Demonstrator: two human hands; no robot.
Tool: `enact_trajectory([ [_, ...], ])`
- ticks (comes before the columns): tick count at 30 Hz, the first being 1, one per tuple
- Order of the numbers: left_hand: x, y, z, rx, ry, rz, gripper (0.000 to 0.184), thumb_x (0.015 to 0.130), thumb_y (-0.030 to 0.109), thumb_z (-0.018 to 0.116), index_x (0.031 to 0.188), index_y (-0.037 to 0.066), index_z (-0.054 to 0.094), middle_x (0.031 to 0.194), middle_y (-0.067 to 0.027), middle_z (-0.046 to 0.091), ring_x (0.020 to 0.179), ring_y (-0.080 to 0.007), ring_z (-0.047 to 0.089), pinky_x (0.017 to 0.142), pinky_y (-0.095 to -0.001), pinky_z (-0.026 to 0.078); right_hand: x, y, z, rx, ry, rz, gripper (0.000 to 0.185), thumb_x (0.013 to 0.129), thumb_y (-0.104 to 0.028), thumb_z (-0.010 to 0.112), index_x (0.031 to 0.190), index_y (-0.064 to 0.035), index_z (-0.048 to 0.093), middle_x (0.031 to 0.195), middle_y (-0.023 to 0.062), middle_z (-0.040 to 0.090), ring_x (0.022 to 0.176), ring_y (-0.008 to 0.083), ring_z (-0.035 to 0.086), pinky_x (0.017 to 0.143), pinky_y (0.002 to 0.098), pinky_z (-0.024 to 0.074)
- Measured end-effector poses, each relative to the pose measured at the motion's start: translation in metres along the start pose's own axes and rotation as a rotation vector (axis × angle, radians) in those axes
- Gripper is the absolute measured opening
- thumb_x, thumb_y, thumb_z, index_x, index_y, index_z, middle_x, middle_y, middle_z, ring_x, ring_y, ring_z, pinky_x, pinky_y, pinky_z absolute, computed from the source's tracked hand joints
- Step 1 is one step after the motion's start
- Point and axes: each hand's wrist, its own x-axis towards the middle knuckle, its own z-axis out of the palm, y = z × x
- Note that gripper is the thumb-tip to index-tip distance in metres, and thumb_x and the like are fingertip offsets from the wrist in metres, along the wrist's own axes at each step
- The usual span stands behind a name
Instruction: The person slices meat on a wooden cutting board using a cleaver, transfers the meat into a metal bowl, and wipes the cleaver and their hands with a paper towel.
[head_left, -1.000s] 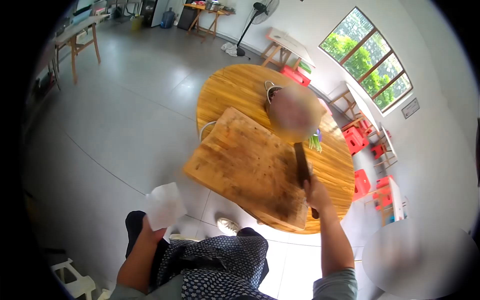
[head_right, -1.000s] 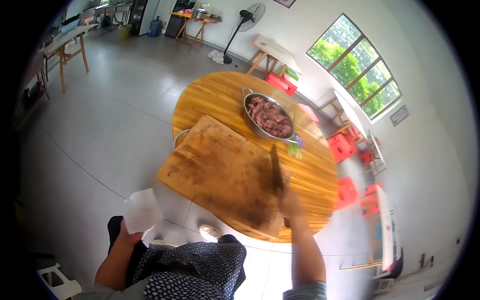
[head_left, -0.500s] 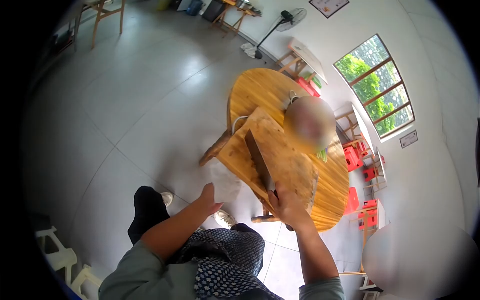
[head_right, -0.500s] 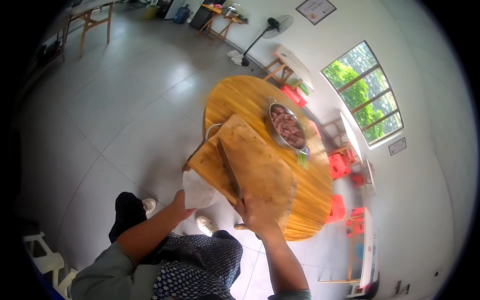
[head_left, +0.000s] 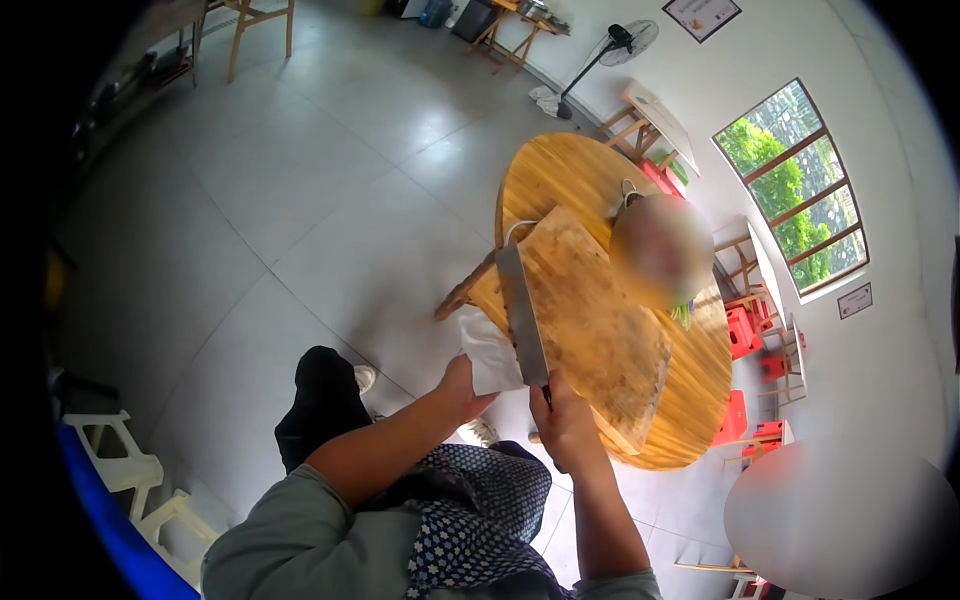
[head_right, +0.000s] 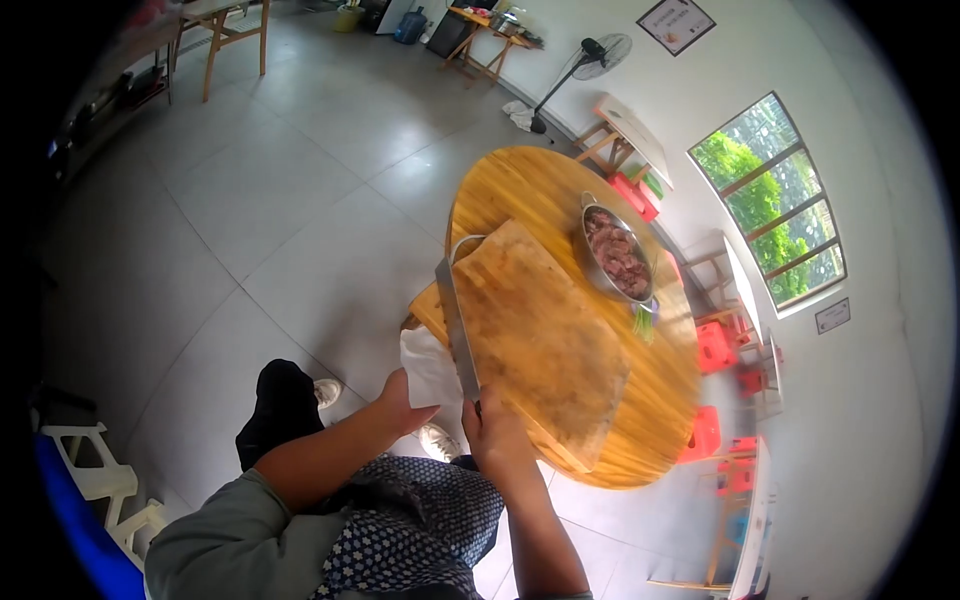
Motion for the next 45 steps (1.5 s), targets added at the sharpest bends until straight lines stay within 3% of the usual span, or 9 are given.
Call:
enact_trajectory([
  [3,0.002,-0.005,-0.015,0.516,-0.030,0.220,0.032,0.099,0.008,0.048,0.130,0.004,0.056,0.123,-0.0147,0.063,0.120,-0.0264,0.058,0.104,-0.0413,0.048,-0.009,0.006,0.023,-0.039,-0.019,0.003,0.021,0.097,-0.018,0.060,0.095,-0.0002,0.051,0.078,0.0254,0.065,0.073,0.0461,0.064,0.064,0.0481,0.0492],
  [5,-0.008,0.003,-0.012,0.085,-0.229,-0.005,0.032,0.100,0.008,0.047,0.130,0.001,0.054,0.127,-0.0146,0.061,0.120,-0.0274,0.059,0.104,-0.0412,0.048,-0.019,0.004,0.039,-0.091,-0.029,-0.044,0.020,0.095,-0.018,0.060,0.094,-0.0010,0.050,0.082,0.0251,0.066,0.074,0.0460,0.064,0.063,0.0518,0.0500],
  [27,-0.047,0.028,0.048,0.266,0.133,0.503,0.040,0.102,0.032,0.054,0.129,0.004,0.053,0.122,-0.0099,0.062,0.110,-0.0245,0.063,0.098,-0.0402,0.052,-0.087,-0.007,-0.030,0.096,-0.348,0.053,0.022,0.094,-0.021,0.065,0.102,-0.0027,0.058,0.086,0.0187,0.068,0.080,0.0412,0.066,0.068,0.0459,0.0525],
  [28,-0.036,0.038,0.022,0.176,-0.037,0.476,0.039,0.101,0.030,0.056,0.130,0.005,0.053,0.123,-0.0095,0.062,0.112,-0.0257,0.063,0.099,-0.0412,0.051,-0.091,0.006,-0.034,0.214,-0.262,-0.036,0.021,0.098,-0.022,0.063,0.107,-0.0041,0.057,0.062,0.0135,0.061,0.052,0.0271,0.061,0.050,0.0358,0.0485],
  [31,-0.049,0.050,-0.017,1.276,-0.059,0.762,0.042,0.102,0.029,0.051,0.137,0.005,0.049,0.132,-0.0114,0.058,0.121,-0.0278,0.058,0.104,-0.0456,0.048,-0.097,0.021,-0.056,0.577,-0.247,0.278,0.023,0.100,-0.025,0.063,0.103,-0.0026,0.056,0.058,0.0039,0.058,0.050,0.0107,0.056,0.046,0.0282,0.0421],
  [35,-0.037,0.053,-0.035,0.314,-0.258,0.147,0.048,0.103,0.035,0.052,0.141,0.006,0.046,0.136,-0.0111,0.056,0.123,-0.0269,0.057,0.106,-0.0441,0.047,-0.087,0.045,-0.083,0.540,0.098,0.316,0.015,0.104,-0.016,0.053,0.096,-0.0035,0.050,0.057,0.0024,0.053,0.041,0.0084,0.044,0.039,0.0254,0.0356],
  [39,-0.040,0.033,-0.045,0.263,0.028,-0.013,0.046,0.105,0.034,0.050,0.140,0.004,0.047,0.136,-0.0132,0.055,0.123,-0.0275,0.058,0.106,-0.0435,0.048,-0.063,0.121,-0.114,0.197,0.295,0.379,0.019,0.103,-0.019,0.055,0.095,-0.0014,0.051,0.059,0.0077,0.054,0.045,0.0172,0.051,0.044,0.0319,0.0409],
  [41,-0.031,0.021,-0.068,0.337,-0.042,-0.066,0.044,0.105,0.030,0.047,0.140,0.003,0.047,0.135,-0.0136,0.056,0.123,-0.0282,0.058,0.105,-0.0439,0.049,-0.053,0.166,-0.126,-0.076,0.318,0.373,0.024,0.100,-0.023,0.056,0.095,0.0000,0.050,0.069,0.0228,0.062,0.061,0.0419,0.062,0.057,0.0472,0.0464],
  [45,-0.009,0.006,-0.054,0.431,-0.315,-0.238,0.040,0.106,0.022,0.043,0.141,0.003,0.047,0.134,-0.0141,0.056,0.122,-0.0288,0.058,0.104,-0.0434,0.049,-0.032,0.215,-0.117,-0.379,0.215,0.326,0.027,0.100,-0.024,0.055,0.096,0.0027,0.050,0.071,0.0302,0.063,0.059,0.0457,0.063,0.056,0.0509,0.0490],
])
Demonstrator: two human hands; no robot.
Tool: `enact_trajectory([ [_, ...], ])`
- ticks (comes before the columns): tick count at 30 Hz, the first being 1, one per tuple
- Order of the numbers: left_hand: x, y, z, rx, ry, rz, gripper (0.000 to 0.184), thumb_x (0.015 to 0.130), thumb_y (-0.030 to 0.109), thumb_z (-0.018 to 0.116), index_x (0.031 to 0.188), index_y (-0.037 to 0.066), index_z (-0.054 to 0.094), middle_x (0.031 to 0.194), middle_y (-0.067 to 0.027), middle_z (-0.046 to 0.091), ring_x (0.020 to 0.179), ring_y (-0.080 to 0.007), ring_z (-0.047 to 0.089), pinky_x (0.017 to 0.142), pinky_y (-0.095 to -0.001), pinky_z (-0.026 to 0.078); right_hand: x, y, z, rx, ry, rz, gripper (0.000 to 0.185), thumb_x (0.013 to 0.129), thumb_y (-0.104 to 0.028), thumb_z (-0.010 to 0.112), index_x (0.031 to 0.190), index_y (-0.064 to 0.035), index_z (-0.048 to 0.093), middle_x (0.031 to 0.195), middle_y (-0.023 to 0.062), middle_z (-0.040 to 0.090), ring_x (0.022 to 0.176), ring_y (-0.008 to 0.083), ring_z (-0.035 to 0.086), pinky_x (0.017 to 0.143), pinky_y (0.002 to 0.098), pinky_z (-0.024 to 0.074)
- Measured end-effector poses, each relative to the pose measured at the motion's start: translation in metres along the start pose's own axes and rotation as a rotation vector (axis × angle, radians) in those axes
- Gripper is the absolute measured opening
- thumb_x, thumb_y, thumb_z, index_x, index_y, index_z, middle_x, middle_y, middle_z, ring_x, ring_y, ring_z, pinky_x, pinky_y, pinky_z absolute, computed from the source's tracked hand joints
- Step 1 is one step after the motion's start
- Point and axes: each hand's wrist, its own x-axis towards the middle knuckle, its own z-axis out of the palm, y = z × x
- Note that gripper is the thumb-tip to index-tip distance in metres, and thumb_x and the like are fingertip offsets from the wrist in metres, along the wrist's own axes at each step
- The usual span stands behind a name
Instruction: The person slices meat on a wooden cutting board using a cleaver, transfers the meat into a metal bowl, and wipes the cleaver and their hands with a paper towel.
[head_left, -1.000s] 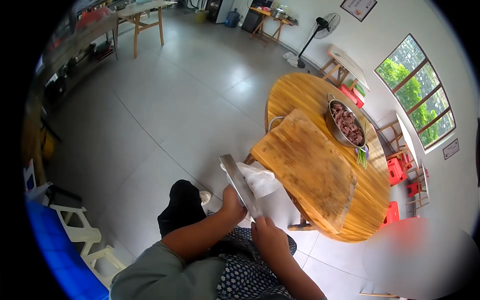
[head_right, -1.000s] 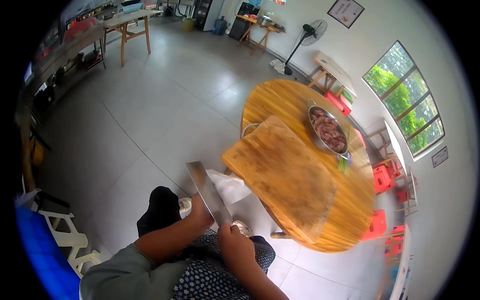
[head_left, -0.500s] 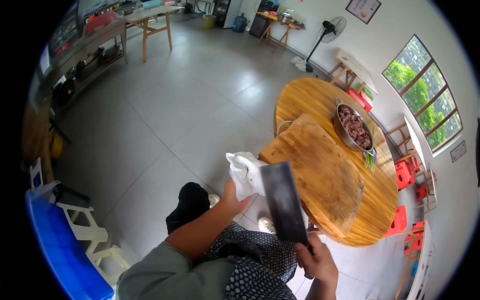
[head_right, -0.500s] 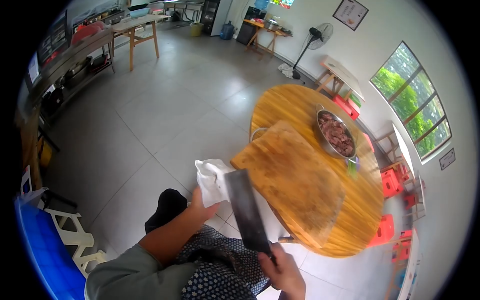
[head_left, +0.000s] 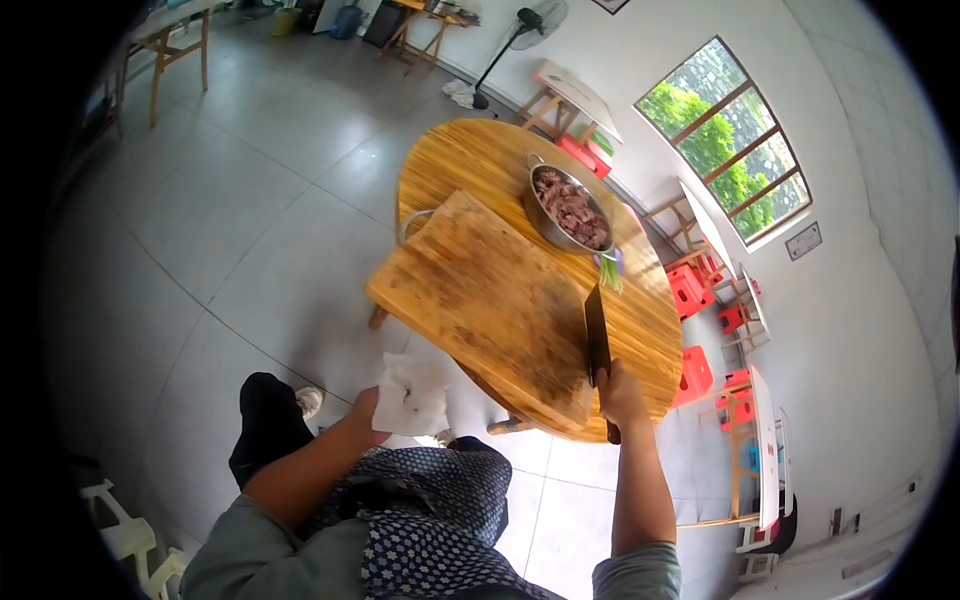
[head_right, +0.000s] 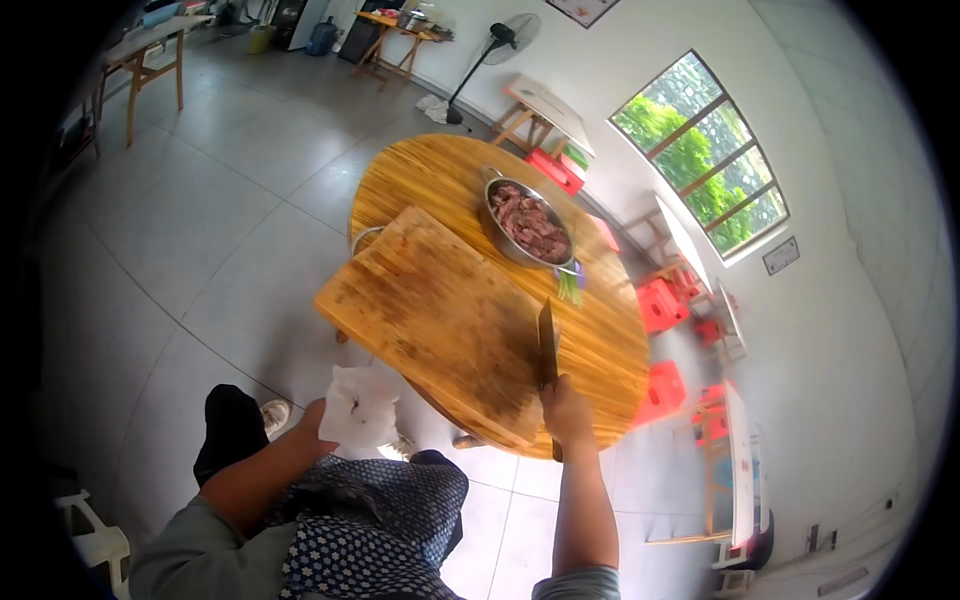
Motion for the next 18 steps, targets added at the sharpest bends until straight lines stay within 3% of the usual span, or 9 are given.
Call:
enact_trajectory([
  [3,0.008,-0.011,-0.003,-0.252,0.221,0.043,0.039,0.105,0.021,0.043,0.140,0.004,0.048,0.134,-0.0134,0.056,0.120,-0.0278,0.058,0.104,-0.0431,0.049,-0.015,-0.057,-0.002,0.024,-0.034,-0.095,0.023,0.099,-0.019,0.054,0.097,0.0027,0.049,0.075,0.0330,0.062,0.070,0.0525,0.060,0.061,0.0535,0.0484],
  [5,0.015,-0.017,-0.012,-0.266,0.212,0.092,0.038,0.105,0.021,0.043,0.139,0.004,0.048,0.133,-0.0130,0.057,0.120,-0.0277,0.058,0.104,-0.0430,0.049,-0.024,-0.093,-0.005,0.068,-0.090,-0.143,0.018,0.098,-0.015,0.054,0.098,0.0026,0.049,0.077,0.0338,0.062,0.077,0.0551,0.058,0.065,0.0546,0.0476],
  [7,0.022,-0.017,0.002,-0.289,0.184,0.127,0.038,0.105,0.021,0.043,0.138,0.004,0.049,0.132,-0.0126,0.057,0.120,-0.0276,0.058,0.104,-0.0429,0.049,-0.033,-0.123,-0.003,0.188,-0.007,-0.426,0.017,0.098,-0.014,0.055,0.099,0.0023,0.049,0.077,0.0322,0.062,0.077,0.0533,0.060,0.066,0.0529,0.0475],
  [8,0.024,-0.009,0.015,-0.268,0.161,0.155,0.038,0.105,0.022,0.043,0.137,0.005,0.049,0.132,-0.0121,0.057,0.121,-0.0276,0.058,0.104,-0.0434,0.049,-0.037,-0.141,-0.006,0.186,-0.010,-0.422,0.017,0.098,-0.014,0.055,0.099,0.0023,0.049,0.077,0.0322,0.062,0.077,0.0533,0.060,0.066,0.0529,0.0475],
  [10,0.026,0.000,0.033,-0.248,0.140,0.185,0.038,0.104,0.024,0.043,0.136,0.005,0.050,0.132,-0.0117,0.057,0.121,-0.0277,0.058,0.105,-0.0438,0.048,-0.044,-0.179,-0.018,0.290,-0.261,-0.252,0.017,0.098,-0.014,0.055,0.100,0.0018,0.048,0.078,0.0312,0.062,0.077,0.0518,0.060,0.066,0.0518,0.0471],
  [13,0.027,0.003,0.038,-0.329,0.148,0.222,0.043,0.105,0.030,0.043,0.140,0.006,0.047,0.137,-0.0118,0.056,0.126,-0.0277,0.056,0.109,-0.0461,0.045,-0.044,-0.201,-0.020,0.327,-0.316,-0.274,0.018,0.098,-0.015,0.056,0.101,0.0013,0.048,0.078,0.0303,0.062,0.075,0.0500,0.061,0.065,0.0513,0.0463],
  [18,0.033,0.000,0.031,-0.344,-0.145,0.341,0.037,0.103,0.021,0.046,0.136,0.004,0.050,0.132,-0.0135,0.058,0.125,-0.0279,0.055,0.108,-0.0458,0.045,-0.048,-0.220,-0.014,0.316,-0.311,-0.368,0.019,0.099,-0.016,0.055,0.100,0.0011,0.048,0.075,0.0281,0.061,0.072,0.0469,0.061,0.063,0.0503,0.0462],
])
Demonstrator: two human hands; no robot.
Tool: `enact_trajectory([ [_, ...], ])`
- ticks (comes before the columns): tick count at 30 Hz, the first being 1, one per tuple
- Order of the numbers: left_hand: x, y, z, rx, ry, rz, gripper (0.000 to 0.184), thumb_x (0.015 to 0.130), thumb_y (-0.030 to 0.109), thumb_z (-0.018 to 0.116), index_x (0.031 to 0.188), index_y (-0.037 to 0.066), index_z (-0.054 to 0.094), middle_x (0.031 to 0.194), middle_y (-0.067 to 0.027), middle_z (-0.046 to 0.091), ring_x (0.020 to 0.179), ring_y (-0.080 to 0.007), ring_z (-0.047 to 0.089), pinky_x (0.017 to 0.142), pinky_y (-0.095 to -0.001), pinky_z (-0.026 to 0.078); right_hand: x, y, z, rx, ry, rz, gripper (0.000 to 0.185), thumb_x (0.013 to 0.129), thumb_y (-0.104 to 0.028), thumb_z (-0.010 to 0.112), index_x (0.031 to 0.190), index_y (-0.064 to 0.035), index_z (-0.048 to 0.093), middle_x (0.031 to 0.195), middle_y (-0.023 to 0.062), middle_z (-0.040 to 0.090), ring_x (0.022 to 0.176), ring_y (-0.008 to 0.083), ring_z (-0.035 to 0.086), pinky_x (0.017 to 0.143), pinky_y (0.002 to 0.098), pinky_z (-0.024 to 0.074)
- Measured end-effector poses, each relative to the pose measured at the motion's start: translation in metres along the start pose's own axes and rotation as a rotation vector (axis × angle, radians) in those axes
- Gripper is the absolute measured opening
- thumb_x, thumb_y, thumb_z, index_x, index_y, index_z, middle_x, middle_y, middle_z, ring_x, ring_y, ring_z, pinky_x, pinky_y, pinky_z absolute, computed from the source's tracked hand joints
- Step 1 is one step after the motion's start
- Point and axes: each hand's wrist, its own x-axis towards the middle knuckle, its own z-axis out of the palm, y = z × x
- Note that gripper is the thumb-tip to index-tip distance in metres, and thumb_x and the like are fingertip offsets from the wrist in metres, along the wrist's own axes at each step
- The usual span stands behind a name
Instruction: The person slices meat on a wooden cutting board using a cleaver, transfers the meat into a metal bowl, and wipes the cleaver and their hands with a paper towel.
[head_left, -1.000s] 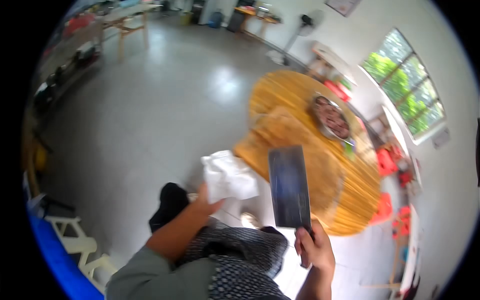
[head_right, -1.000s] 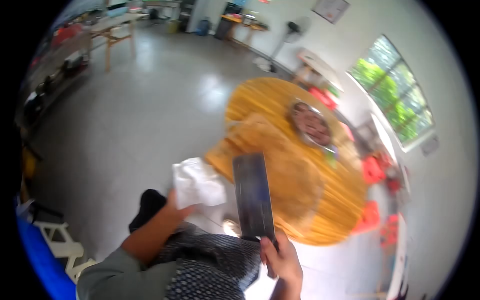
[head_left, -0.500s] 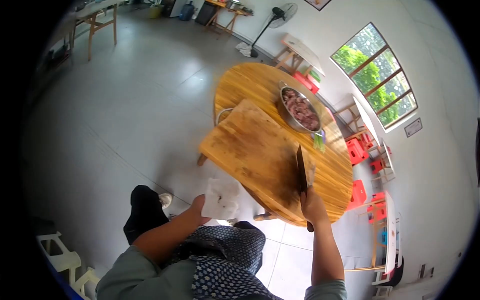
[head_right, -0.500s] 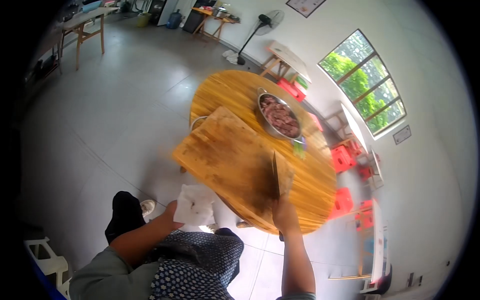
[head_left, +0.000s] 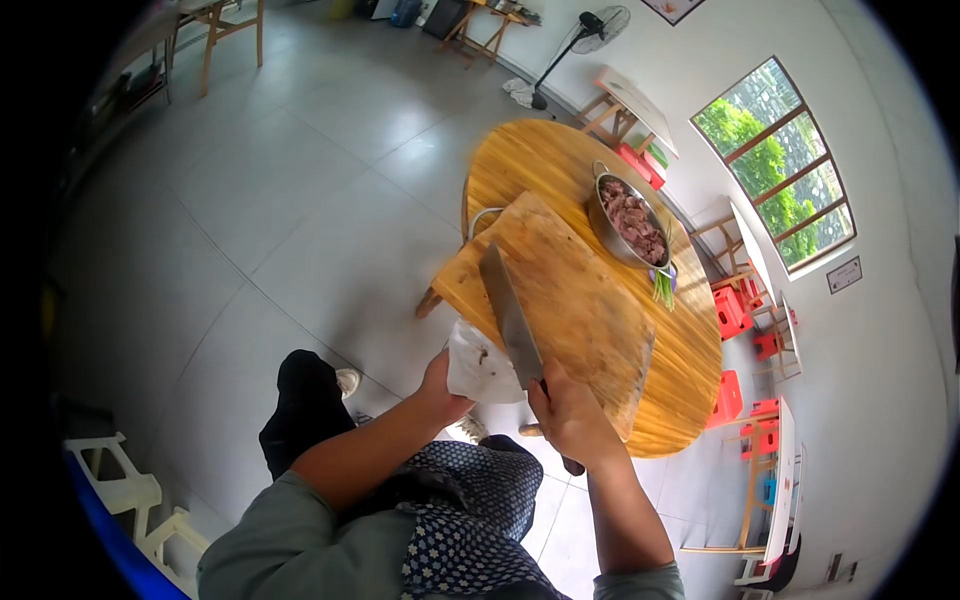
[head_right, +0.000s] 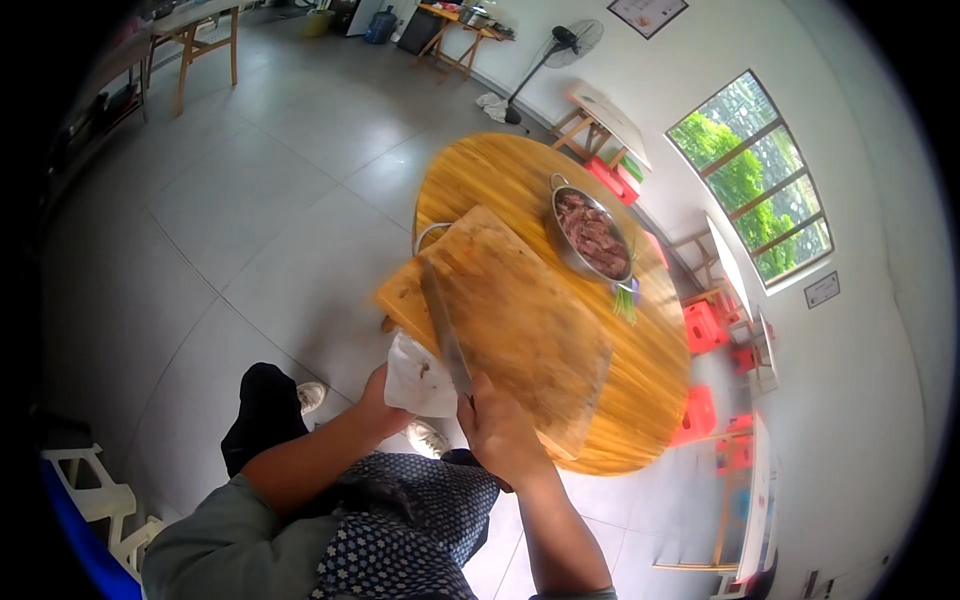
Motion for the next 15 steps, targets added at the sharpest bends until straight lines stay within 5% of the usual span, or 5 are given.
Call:
enact_trajectory([
  [1,-0.004,0.001,0.002,0.005,0.006,0.012,0.037,0.103,0.021,0.046,0.136,0.004,0.050,0.132,-0.0135,0.058,0.125,-0.0279,0.055,0.108,-0.0458,0.045,0.001,-0.001,0.004,-0.015,0.012,-0.028,0.019,0.099,-0.016,0.055,0.099,0.0011,0.048,0.073,0.0273,0.061,0.070,0.0460,0.061,0.063,0.0498,0.0462],
  [3,-0.009,-0.001,0.007,0.678,0.076,0.126,0.035,0.103,0.017,0.047,0.135,0.004,0.051,0.130,-0.0130,0.058,0.124,-0.0279,0.056,0.107,-0.0451,0.045,-0.001,-0.006,0.004,0.008,-0.008,0.006,0.019,0.099,-0.016,0.056,0.099,0.0010,0.047,0.073,0.0271,0.061,0.070,0.0457,0.062,0.063,0.0493,0.0466],
  [6,-0.005,0.001,0.006,0.121,-0.002,0.040,0.035,0.103,0.024,0.043,0.131,0.006,0.053,0.127,-0.0111,0.061,0.120,-0.0271,0.058,0.107,-0.0430,0.045,-0.006,-0.004,0.018,0.037,0.001,0.023,0.020,0.099,-0.017,0.057,0.099,0.0010,0.048,0.073,0.0266,0.062,0.071,0.0454,0.063,0.063,0.0484,0.0471],
  [9,-0.005,0.006,0.019,-0.025,0.148,-0.026,0.034,0.104,0.022,0.043,0.132,0.006,0.053,0.127,-0.0108,0.061,0.120,-0.0266,0.058,0.107,-0.0430,0.044,-0.011,0.001,0.029,0.077,0.028,0.006,0.021,0.099,-0.018,0.059,0.097,0.0009,0.048,0.073,0.0258,0.062,0.071,0.0451,0.063,0.063,0.0475,0.0475],
  [15,-0.021,0.001,0.010,0.132,0.192,0.108,0.040,0.105,0.031,0.039,0.132,0.005,0.052,0.127,-0.0109,0.062,0.117,-0.0272,0.061,0.103,-0.0403,0.048,-0.019,-0.012,0.059,-0.058,0.089,0.023,0.022,0.096,-0.021,0.061,0.098,-0.0017,0.051,0.084,0.0272,0.065,0.078,0.0461,0.065,0.066,0.0529,0.0508],
])
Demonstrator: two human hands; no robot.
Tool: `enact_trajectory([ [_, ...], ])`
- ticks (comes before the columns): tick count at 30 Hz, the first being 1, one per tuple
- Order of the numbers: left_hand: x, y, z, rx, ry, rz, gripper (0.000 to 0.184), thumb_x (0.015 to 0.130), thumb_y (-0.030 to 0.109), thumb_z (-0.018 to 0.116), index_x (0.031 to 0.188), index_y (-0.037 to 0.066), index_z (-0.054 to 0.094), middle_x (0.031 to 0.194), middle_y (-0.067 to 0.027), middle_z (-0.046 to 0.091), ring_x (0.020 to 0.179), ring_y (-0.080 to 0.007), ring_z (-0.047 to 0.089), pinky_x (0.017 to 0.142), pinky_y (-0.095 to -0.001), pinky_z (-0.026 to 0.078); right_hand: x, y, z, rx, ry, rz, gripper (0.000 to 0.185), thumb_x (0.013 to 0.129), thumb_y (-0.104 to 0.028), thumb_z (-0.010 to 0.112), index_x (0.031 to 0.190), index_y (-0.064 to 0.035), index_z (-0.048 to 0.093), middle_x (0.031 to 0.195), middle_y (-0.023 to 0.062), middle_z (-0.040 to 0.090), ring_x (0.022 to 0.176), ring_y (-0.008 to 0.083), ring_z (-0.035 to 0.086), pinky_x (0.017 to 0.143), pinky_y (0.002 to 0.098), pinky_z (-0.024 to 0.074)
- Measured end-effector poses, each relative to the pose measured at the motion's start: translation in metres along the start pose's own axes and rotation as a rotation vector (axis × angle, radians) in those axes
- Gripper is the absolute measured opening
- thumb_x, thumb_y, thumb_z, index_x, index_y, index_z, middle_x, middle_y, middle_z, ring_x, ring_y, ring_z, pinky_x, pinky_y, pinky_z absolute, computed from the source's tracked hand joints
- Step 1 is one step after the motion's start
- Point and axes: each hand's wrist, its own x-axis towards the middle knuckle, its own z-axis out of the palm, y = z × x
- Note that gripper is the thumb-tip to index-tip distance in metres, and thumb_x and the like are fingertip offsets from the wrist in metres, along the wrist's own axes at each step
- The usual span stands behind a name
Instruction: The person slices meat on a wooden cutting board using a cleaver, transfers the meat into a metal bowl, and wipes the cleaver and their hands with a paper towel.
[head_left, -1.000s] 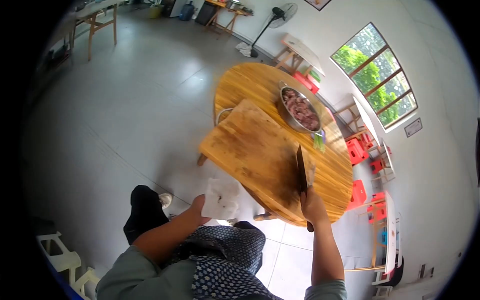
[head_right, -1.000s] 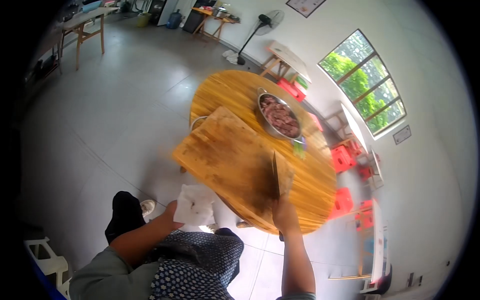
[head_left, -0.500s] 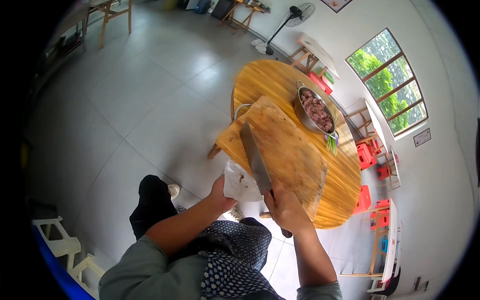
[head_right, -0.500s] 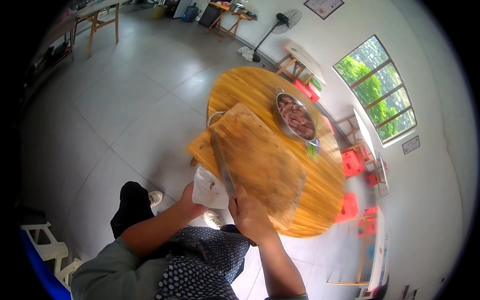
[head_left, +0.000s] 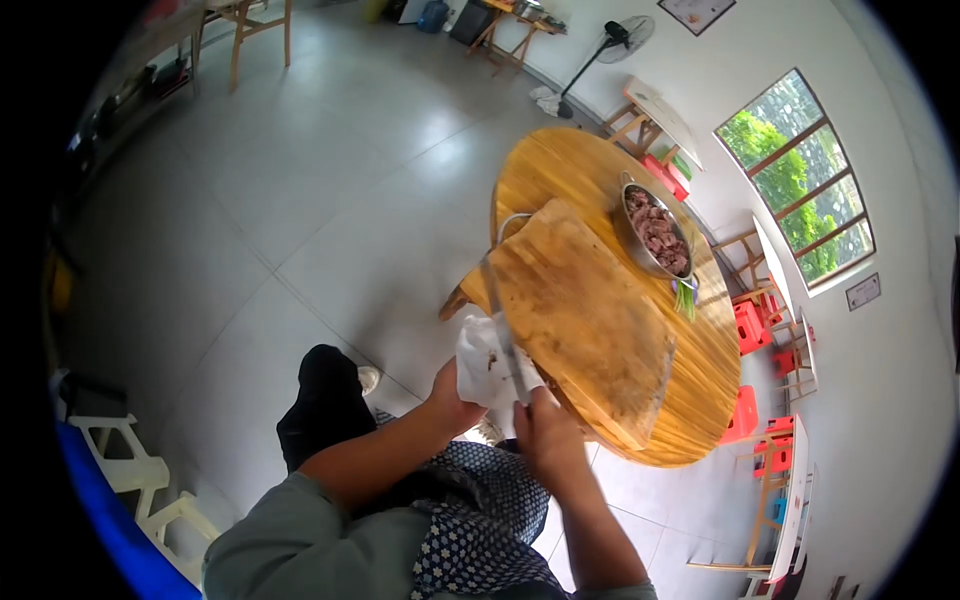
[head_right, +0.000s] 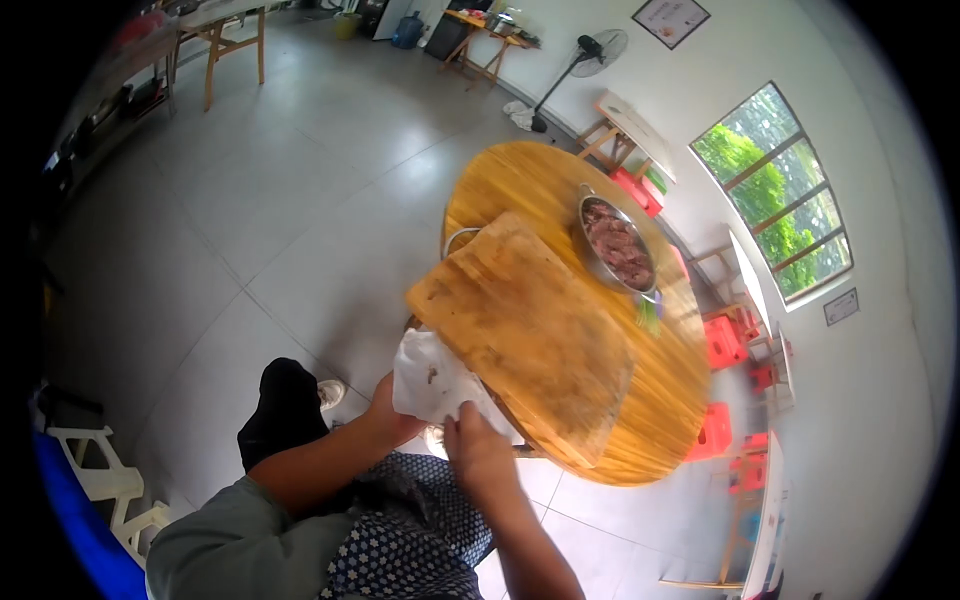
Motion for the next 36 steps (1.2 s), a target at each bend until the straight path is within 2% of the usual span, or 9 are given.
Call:
enact_trajectory([
  [4,-0.017,0.000,0.036,0.319,0.145,0.072,0.043,0.104,0.035,0.040,0.132,0.005,0.052,0.122,-0.0112,0.063,0.114,-0.0265,0.062,0.101,-0.0380,0.050,-0.010,-0.007,0.038,0.086,0.028,-0.110,0.020,0.096,-0.020,0.059,0.099,-0.0026,0.050,0.086,0.0272,0.066,0.078,0.0480,0.064,0.066,0.0541,0.0512],
  [7,-0.011,0.008,0.037,0.161,0.413,-0.030,0.042,0.104,0.034,0.038,0.133,0.007,0.052,0.122,-0.0110,0.062,0.113,-0.0275,0.061,0.101,-0.0398,0.050,-0.015,-0.021,0.028,0.153,-0.092,0.022,0.020,0.097,-0.021,0.058,0.102,-0.0021,0.051,0.091,0.0287,0.066,0.084,0.0485,0.064,0.068,0.0539,0.0512],
  [12,-0.004,0.018,0.018,0.118,0.189,0.078,0.042,0.105,0.034,0.040,0.136,0.009,0.051,0.130,-0.0099,0.059,0.121,-0.0280,0.056,0.106,-0.0435,0.046,-0.023,-0.006,-0.030,0.314,0.077,-0.059,0.018,0.099,-0.016,0.059,0.107,-0.0016,0.053,0.079,0.0248,0.066,0.074,0.0446,0.066,0.062,0.0467,0.0506],
  [16,0.002,0.024,0.006,-0.014,0.155,0.046,0.045,0.105,0.037,0.041,0.140,0.010,0.048,0.138,-0.0085,0.055,0.129,-0.0288,0.052,0.111,-0.0463,0.041,-0.004,0.083,-0.072,0.052,0.346,0.093,0.016,0.098,-0.015,0.060,0.101,-0.0013,0.053,0.072,0.0248,0.064,0.067,0.0451,0.064,0.056,0.0457,0.0474],
  [21,0.005,0.030,-0.003,0.008,0.185,0.059,0.045,0.105,0.038,0.041,0.140,0.011,0.048,0.138,-0.0079,0.055,0.129,-0.0288,0.052,0.111,-0.0465,0.041,0.030,0.177,-0.107,-0.163,0.265,0.357,0.019,0.098,-0.021,0.055,0.103,-0.0020,0.054,0.083,0.0303,0.066,0.079,0.0498,0.063,0.065,0.0549,0.0491],
  [24,0.009,0.031,-0.005,-0.004,0.265,0.033,0.045,0.105,0.038,0.042,0.140,0.011,0.048,0.138,-0.0076,0.055,0.129,-0.0289,0.052,0.111,-0.0466,0.041,0.061,0.211,-0.088,-0.416,0.266,0.216,0.024,0.099,-0.025,0.055,0.100,-0.0014,0.050,0.078,0.0313,0.064,0.074,0.0517,0.062,0.063,0.0561,0.0482],
  [28,0.010,0.036,-0.007,0.036,0.171,0.034,0.045,0.104,0.039,0.042,0.139,0.011,0.049,0.138,-0.0072,0.056,0.127,-0.0280,0.053,0.109,-0.0458,0.043,0.126,0.187,-0.083,-0.570,0.140,0.190,0.026,0.099,-0.028,0.054,0.105,-0.0033,0.051,0.085,0.0318,0.066,0.088,0.0517,0.062,0.078,0.0566,0.0489],
  [31,0.010,0.041,0.002,0.039,0.144,0.035,0.045,0.104,0.039,0.042,0.139,0.011,0.049,0.137,-0.0071,0.056,0.127,-0.0272,0.054,0.109,-0.0452,0.044,0.157,0.141,-0.094,-0.391,0.114,0.207,0.025,0.099,-0.028,0.054,0.106,-0.0044,0.053,0.091,0.0293,0.067,0.092,0.0497,0.063,0.084,0.0550,0.0484],
  [36,0.011,0.045,0.011,0.069,0.170,0.074,0.046,0.104,0.039,0.044,0.139,0.010,0.049,0.136,-0.0073,0.057,0.127,-0.0269,0.054,0.109,-0.0451,0.043,0.181,0.111,-0.079,-0.269,0.031,0.012,0.021,0.099,-0.024,0.051,0.107,-0.0051,0.056,0.096,0.0288,0.066,0.091,0.0485,0.062,0.079,0.0537,0.0481],
])
